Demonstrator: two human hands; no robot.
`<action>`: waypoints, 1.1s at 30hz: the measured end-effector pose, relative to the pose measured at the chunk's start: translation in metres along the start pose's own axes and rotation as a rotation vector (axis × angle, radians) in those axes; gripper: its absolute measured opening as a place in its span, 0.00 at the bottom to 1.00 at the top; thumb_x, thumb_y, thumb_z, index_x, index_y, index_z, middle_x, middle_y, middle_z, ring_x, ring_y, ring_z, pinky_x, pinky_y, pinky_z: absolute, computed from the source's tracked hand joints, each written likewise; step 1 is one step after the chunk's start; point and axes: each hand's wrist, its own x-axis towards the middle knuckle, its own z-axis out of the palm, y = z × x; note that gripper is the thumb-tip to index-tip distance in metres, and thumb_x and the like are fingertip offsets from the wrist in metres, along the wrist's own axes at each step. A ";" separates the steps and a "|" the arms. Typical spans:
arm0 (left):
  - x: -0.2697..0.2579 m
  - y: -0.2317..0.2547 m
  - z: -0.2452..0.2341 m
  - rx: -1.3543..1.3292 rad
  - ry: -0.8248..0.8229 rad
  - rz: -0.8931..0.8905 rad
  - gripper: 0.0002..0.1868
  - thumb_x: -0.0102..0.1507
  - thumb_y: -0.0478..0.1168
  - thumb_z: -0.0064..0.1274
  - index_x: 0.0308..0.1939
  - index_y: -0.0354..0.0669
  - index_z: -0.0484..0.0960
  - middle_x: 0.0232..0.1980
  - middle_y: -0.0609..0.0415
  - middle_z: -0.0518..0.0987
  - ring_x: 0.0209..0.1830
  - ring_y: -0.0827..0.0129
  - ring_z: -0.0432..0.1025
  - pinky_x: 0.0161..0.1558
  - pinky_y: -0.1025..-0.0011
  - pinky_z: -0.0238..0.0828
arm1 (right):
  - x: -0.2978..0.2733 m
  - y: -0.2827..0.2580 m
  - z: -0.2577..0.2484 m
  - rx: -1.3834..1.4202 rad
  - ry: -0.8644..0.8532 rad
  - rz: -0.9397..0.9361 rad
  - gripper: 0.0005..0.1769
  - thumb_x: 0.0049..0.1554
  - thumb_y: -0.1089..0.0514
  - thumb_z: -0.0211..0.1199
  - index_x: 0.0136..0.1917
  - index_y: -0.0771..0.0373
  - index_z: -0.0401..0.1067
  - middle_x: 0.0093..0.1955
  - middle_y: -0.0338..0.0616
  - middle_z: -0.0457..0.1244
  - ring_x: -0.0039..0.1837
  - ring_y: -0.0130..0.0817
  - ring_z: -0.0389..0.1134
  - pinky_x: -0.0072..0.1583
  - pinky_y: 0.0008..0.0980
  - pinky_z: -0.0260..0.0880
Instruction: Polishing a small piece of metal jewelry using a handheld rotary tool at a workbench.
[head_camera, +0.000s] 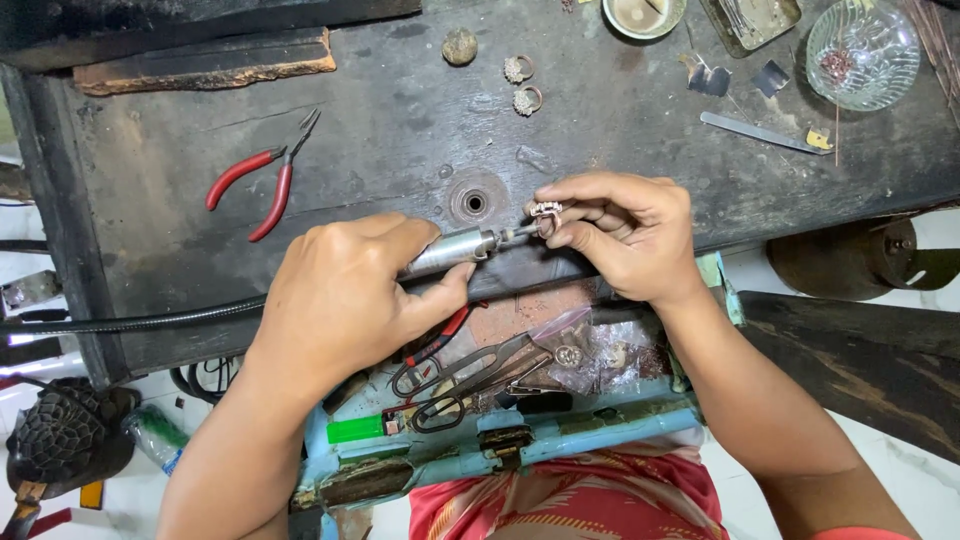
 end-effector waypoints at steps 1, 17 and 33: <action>0.000 0.000 0.000 0.000 0.000 0.001 0.19 0.64 0.54 0.60 0.29 0.45 0.77 0.23 0.55 0.71 0.20 0.45 0.68 0.16 0.49 0.59 | 0.001 0.000 0.000 0.000 0.001 0.000 0.15 0.56 0.69 0.72 0.57 0.72 0.75 0.52 0.57 0.71 0.50 0.38 0.77 0.58 0.26 0.82; 0.000 -0.003 -0.001 -0.014 0.024 0.010 0.19 0.64 0.51 0.61 0.28 0.43 0.75 0.22 0.56 0.69 0.18 0.51 0.65 0.16 0.53 0.56 | 0.000 0.000 0.000 0.038 -0.001 0.010 0.16 0.55 0.69 0.72 0.56 0.74 0.74 0.49 0.57 0.71 0.50 0.40 0.78 0.55 0.26 0.82; 0.000 0.000 0.002 0.012 0.032 0.010 0.18 0.64 0.52 0.61 0.29 0.45 0.76 0.24 0.55 0.72 0.20 0.46 0.68 0.17 0.49 0.59 | -0.001 0.003 -0.001 0.056 0.001 0.004 0.15 0.53 0.71 0.74 0.53 0.76 0.73 0.50 0.59 0.70 0.46 0.44 0.79 0.48 0.25 0.81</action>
